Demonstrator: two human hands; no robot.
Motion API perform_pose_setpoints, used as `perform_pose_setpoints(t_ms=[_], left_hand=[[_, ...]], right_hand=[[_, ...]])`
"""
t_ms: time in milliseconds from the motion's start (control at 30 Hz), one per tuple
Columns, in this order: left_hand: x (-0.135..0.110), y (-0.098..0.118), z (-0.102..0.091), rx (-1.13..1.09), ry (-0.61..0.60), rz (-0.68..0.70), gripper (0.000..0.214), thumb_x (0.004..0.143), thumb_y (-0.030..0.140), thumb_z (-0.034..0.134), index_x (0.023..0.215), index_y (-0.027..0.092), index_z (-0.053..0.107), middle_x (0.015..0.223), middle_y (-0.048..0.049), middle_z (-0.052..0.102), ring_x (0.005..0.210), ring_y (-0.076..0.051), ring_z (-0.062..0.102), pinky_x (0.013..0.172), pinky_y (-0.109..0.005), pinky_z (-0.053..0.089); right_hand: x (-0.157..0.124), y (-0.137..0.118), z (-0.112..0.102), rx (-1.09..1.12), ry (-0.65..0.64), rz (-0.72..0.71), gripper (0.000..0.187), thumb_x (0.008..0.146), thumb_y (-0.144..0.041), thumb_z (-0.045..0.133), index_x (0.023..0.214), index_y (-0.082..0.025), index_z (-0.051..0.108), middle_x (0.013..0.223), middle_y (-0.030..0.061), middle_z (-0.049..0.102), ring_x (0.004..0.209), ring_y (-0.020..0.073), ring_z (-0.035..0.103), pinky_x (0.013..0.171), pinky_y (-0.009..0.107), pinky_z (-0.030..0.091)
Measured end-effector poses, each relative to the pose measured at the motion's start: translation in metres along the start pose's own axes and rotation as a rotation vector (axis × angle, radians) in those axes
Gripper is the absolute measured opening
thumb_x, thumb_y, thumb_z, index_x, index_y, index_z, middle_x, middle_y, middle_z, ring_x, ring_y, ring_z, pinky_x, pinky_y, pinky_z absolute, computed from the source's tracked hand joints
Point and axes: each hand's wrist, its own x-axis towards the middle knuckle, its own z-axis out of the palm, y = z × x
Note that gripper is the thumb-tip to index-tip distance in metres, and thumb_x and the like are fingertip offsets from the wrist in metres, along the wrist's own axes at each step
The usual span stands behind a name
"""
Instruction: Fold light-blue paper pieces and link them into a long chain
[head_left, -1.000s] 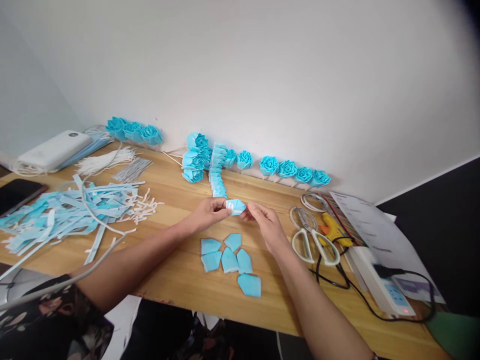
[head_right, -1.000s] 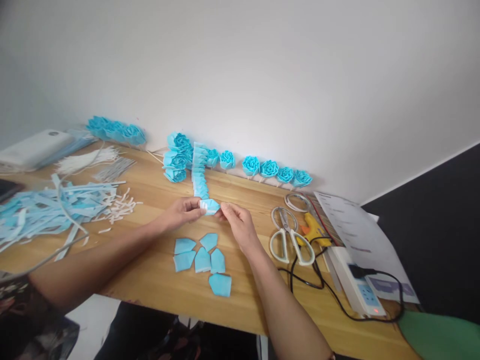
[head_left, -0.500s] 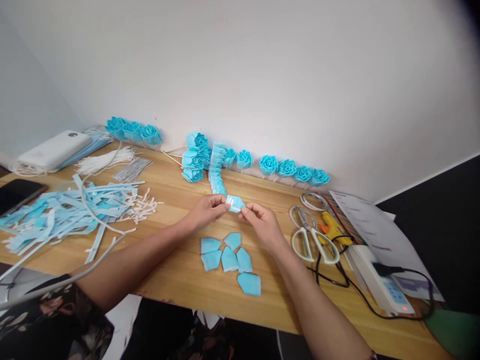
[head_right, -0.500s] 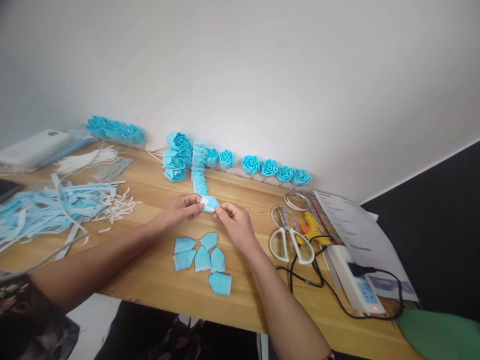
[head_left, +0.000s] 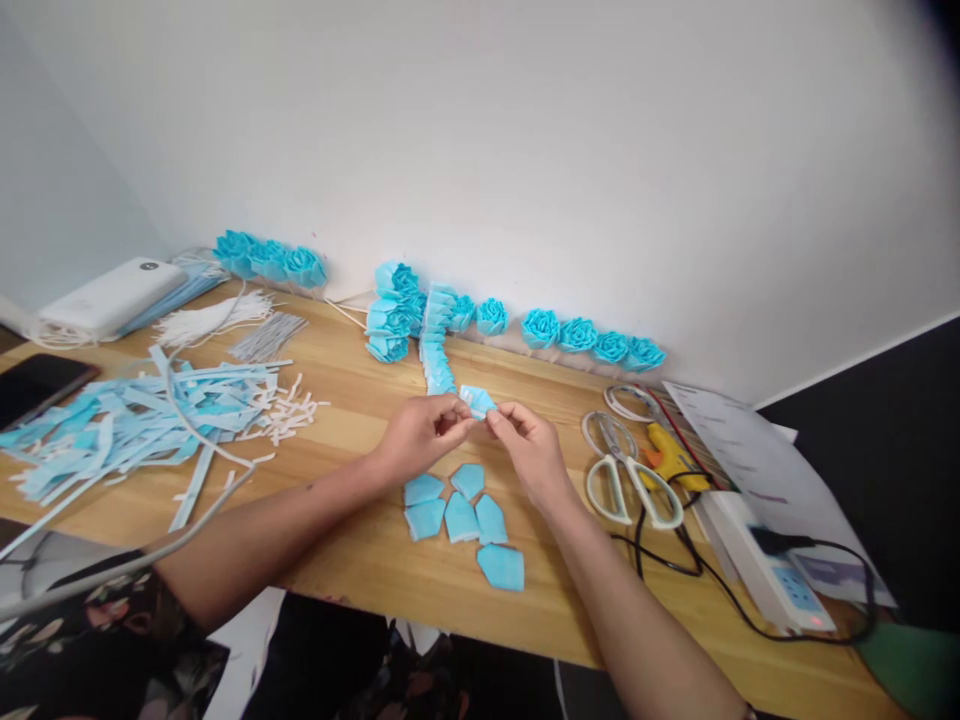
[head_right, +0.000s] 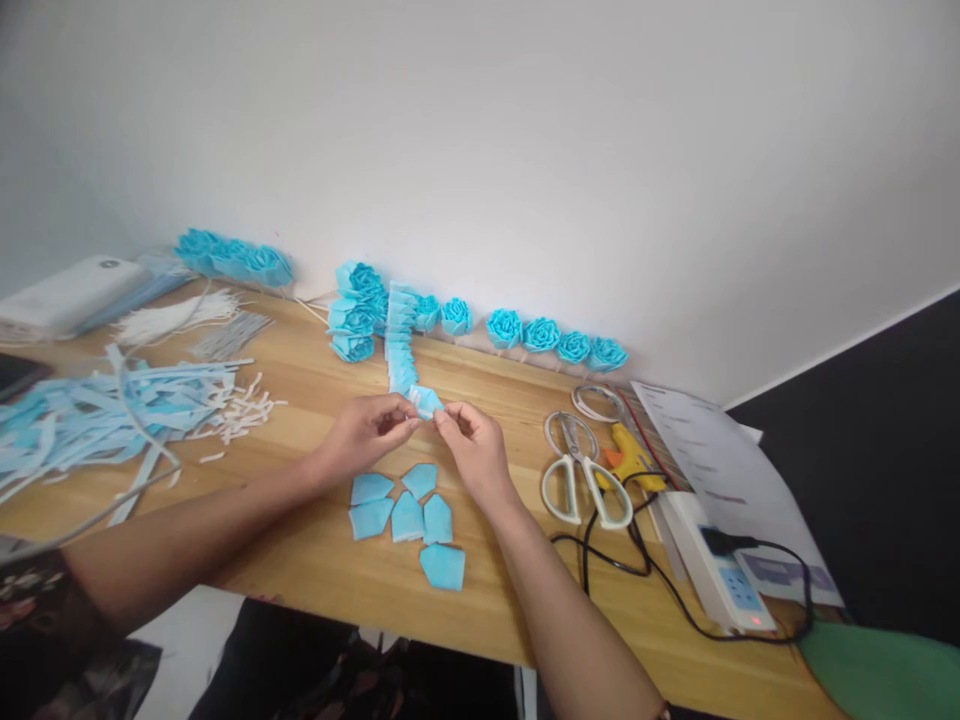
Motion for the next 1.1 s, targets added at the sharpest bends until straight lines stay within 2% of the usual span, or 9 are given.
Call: perform_pose_setpoints(t_ms=[167,333,600,1100], left_hand=[[0.0023,-0.0033,0.0009,0.036,-0.019,-0.004,0.019,0.084,0.03,0.055,0.084,0.015,0.066,0.059,0.0028,0.054,0.052,-0.008,0.043,0.052,-0.02,0.031],[0.002,-0.0012,0.0008,0.025,-0.023,-0.027,0.022,0.084,0.034,0.056,0.085,0.015,0.066,0.058,0.0033,0.053,0.052,-0.008,0.042,0.052,-0.02,0.031],[0.0013,-0.0071,0.004,0.051,-0.018,-0.043,0.018,0.083,0.031,0.055,0.078,0.015,0.063,0.058,0.0036,0.054,0.053,-0.008,0.044,0.052,-0.02,0.031],[0.0002,-0.0088,0.0063,0.06,-0.016,-0.039,0.01,0.079,0.023,0.056,0.075,0.015,0.06,0.059,0.0044,0.055,0.053,-0.007,0.046,0.052,-0.019,0.032]], right_hand=[[-0.0028,-0.0009,0.0017,-0.035,-0.015,-0.019,0.019,0.082,-0.036,0.059,0.077,-0.019,0.066,0.075,0.0016,0.069,0.071,0.0166,0.061,0.068,0.027,0.045],[-0.0049,-0.0014,0.002,-0.122,0.005,-0.065,0.017,0.083,-0.034,0.058,0.08,-0.019,0.067,0.078,0.0029,0.071,0.072,0.0179,0.063,0.069,0.028,0.047],[-0.0073,-0.0015,0.0032,-0.328,0.032,-0.217,0.013,0.084,-0.028,0.057,0.08,-0.021,0.068,0.08,0.0035,0.072,0.077,0.0191,0.066,0.073,0.029,0.048],[-0.007,0.0017,0.0046,-0.413,0.043,-0.296,0.013,0.083,-0.023,0.056,0.078,-0.021,0.068,0.079,0.0029,0.073,0.076,0.0184,0.067,0.074,0.028,0.049]])
